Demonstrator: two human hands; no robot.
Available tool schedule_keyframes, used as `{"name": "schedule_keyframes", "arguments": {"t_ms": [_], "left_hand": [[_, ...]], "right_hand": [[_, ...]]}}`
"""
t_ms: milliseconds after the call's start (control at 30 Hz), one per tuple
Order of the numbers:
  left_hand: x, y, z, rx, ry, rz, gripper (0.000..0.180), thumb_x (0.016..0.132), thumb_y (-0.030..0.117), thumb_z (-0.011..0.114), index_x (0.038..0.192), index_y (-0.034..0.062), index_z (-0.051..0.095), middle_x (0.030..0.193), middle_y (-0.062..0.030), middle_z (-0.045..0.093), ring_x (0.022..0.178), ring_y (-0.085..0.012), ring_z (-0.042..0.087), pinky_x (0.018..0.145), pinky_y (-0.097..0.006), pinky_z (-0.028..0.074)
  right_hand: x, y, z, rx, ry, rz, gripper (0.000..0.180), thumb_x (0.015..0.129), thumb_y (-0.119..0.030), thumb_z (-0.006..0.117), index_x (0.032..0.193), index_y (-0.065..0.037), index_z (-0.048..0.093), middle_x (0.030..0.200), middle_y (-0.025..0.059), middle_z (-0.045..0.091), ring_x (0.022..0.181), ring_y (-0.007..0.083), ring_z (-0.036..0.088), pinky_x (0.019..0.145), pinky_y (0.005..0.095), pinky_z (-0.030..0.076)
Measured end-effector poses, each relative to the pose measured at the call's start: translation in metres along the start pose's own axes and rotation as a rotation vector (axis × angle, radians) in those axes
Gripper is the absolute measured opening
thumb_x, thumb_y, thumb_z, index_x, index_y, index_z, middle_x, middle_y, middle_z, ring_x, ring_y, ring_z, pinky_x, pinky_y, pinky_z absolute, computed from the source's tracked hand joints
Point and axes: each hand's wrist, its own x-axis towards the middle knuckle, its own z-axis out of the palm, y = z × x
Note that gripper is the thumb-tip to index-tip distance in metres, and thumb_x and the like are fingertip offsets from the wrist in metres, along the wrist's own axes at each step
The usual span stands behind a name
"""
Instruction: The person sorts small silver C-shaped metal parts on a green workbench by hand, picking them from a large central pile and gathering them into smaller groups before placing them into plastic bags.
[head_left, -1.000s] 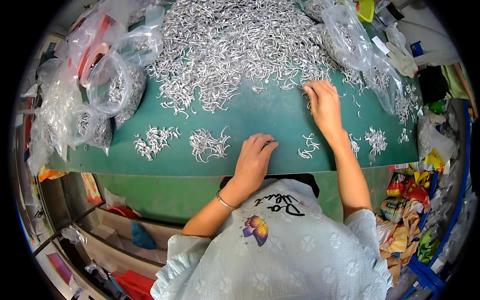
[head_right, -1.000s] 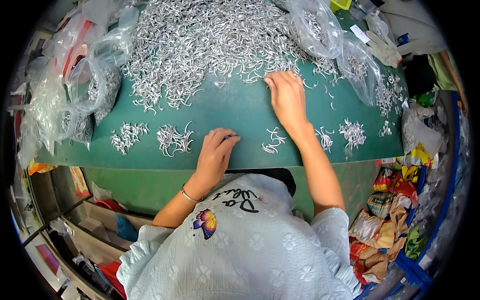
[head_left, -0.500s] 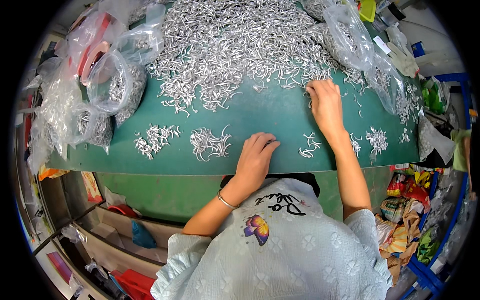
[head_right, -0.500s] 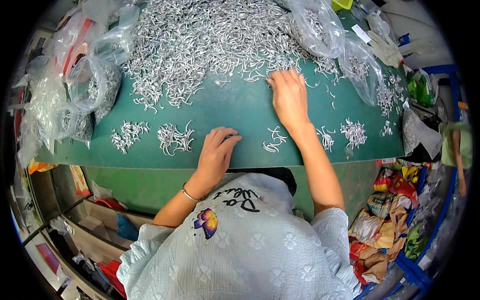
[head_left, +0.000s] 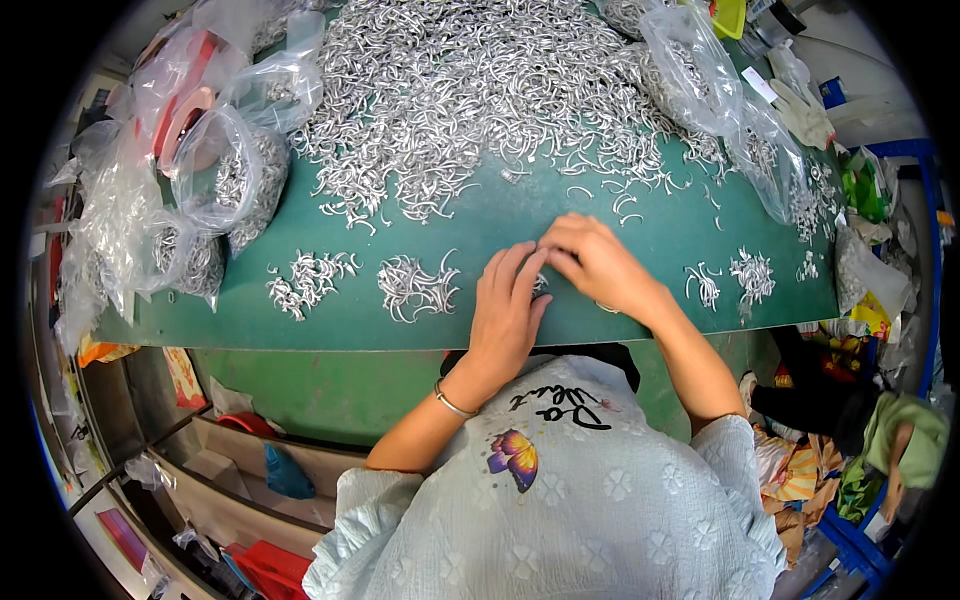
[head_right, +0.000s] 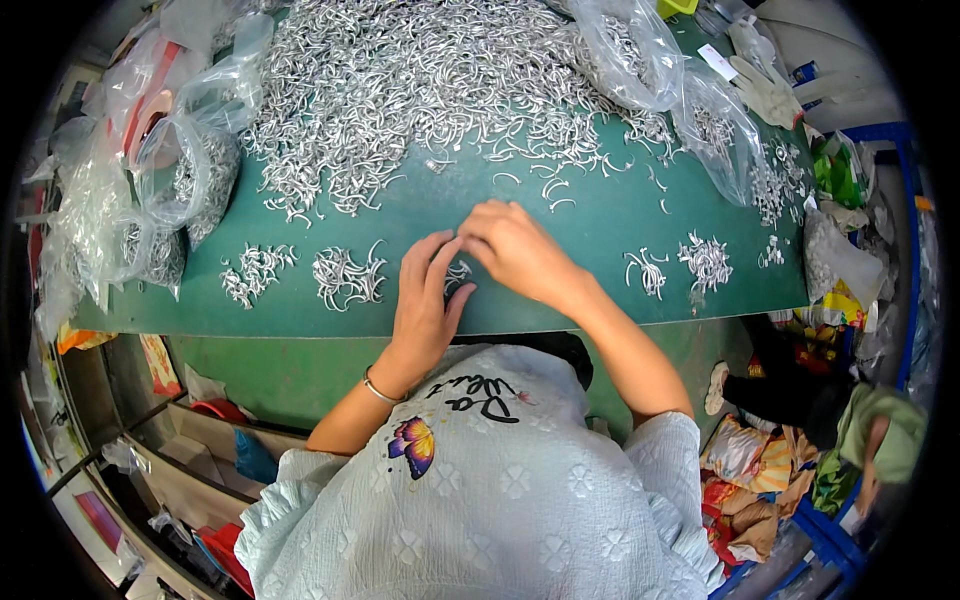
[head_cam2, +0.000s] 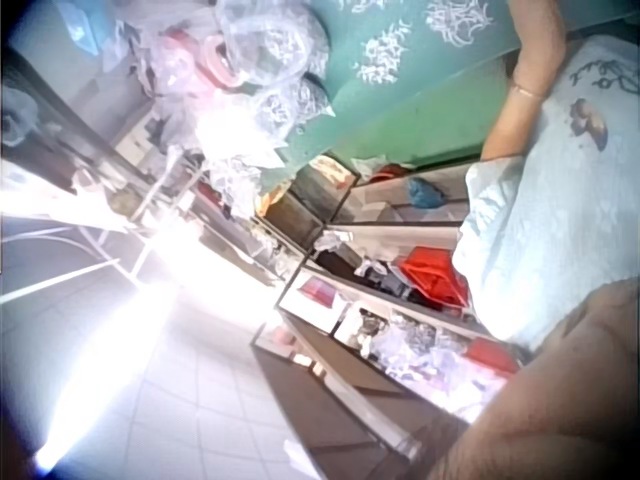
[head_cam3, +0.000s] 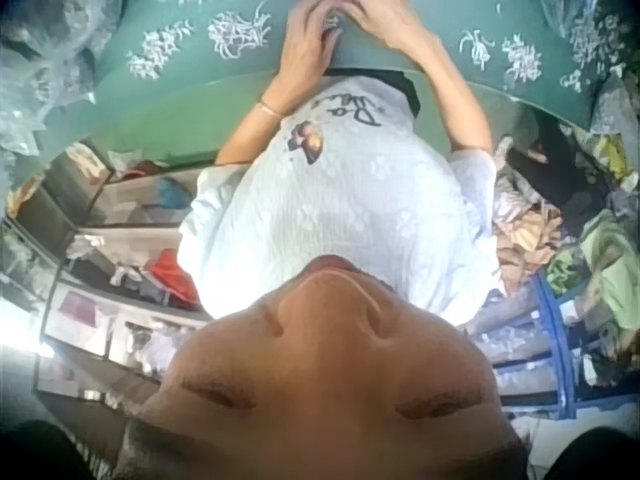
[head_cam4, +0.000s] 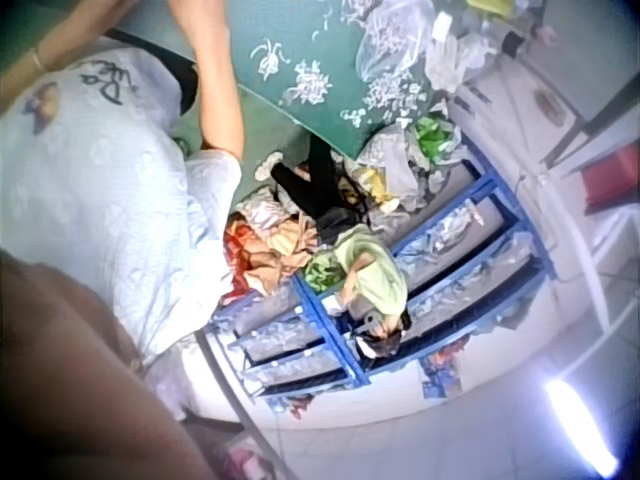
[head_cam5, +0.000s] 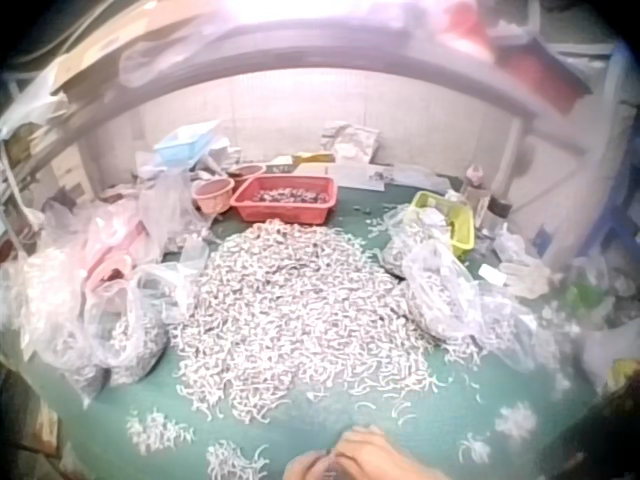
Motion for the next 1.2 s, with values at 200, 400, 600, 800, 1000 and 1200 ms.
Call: {"name": "schedule_keyframes", "arguments": {"t_ms": [200, 400, 600, 800, 1000, 1200], "left_hand": [[0.0, -0.01, -0.001, 0.153, -0.175, 0.125, 0.04, 0.076, -0.003, 0.066, 0.115, 0.0034, 0.059, 0.121, -0.0115, 0.055, 0.115, -0.0319, 0.052, 0.093, -0.041, 0.04], [-0.006, -0.014, 0.0, -0.004, -0.124, 0.078, 0.036, 0.077, -0.001, 0.062, 0.113, -0.0009, 0.057, 0.112, -0.0135, 0.054, 0.11, -0.0333, 0.052, 0.092, -0.044, 0.04], [0.002, 0.0, 0.0, -0.054, 0.072, -0.041, 0.047, 0.075, -0.002, 0.068, 0.119, 0.0033, 0.055, 0.118, -0.0125, 0.056, 0.112, -0.0351, 0.052, 0.094, -0.041, 0.041], [0.002, -0.009, 0.003, 0.138, -0.138, 0.144, 0.04, 0.075, -0.006, 0.065, 0.114, 0.0016, 0.059, 0.118, -0.0126, 0.055, 0.114, -0.0347, 0.052, 0.095, -0.043, 0.041], [-0.005, -0.017, 0.004, -0.02, -0.107, 0.082, 0.04, 0.075, -0.006, 0.065, 0.114, 0.0011, 0.059, 0.116, -0.0134, 0.056, 0.108, -0.033, 0.055, 0.091, -0.042, 0.043], [-0.002, -0.006, 0.004, -0.087, -0.01, -0.041, 0.053, 0.073, -0.006, 0.067, 0.124, 0.0032, 0.054, 0.127, -0.0137, 0.052, 0.113, -0.034, 0.052, 0.094, -0.044, 0.042]], "right_hand": [[0.041, 0.036, -0.005, -0.346, 0.399, 0.008, 0.014, 0.08, -0.009, 0.069, 0.091, -0.003, 0.062, 0.093, 0.0104, 0.06, 0.092, 0.03, 0.054, 0.081, 0.0395, 0.043], [0.027, 0.027, -0.013, -0.325, 0.356, 0.038, 0.014, 0.079, -0.009, 0.07, 0.09, -0.004, 0.063, 0.089, 0.0093, 0.059, 0.089, 0.0295, 0.054, 0.082, 0.0409, 0.041], [0.017, 0.011, -0.006, -0.005, 0.097, -0.013, 0.014, 0.079, -0.009, 0.071, 0.091, -0.003, 0.065, 0.091, 0.0108, 0.065, 0.09, 0.0307, 0.059, 0.083, 0.0395, 0.046], [0.062, 0.047, -0.003, -0.466, 0.434, 0.019, 0.015, 0.078, -0.01, 0.072, 0.088, -0.003, 0.062, 0.087, 0.0092, 0.058, 0.088, 0.0286, 0.054, 0.081, 0.0386, 0.042], [0.041, 0.032, -0.009, -0.338, 0.285, -0.001, 0.013, 0.079, -0.01, 0.071, 0.085, -0.005, 0.062, 0.085, 0.0083, 0.058, 0.086, 0.028, 0.054, 0.079, 0.0364, 0.039], [0.022, 0.006, -0.01, -0.078, -0.046, 0.071, 0.014, 0.082, -0.014, 0.07, 0.084, -0.003, 0.062, 0.084, 0.0085, 0.06, 0.085, 0.0271, 0.057, 0.08, 0.0369, 0.04]]}}
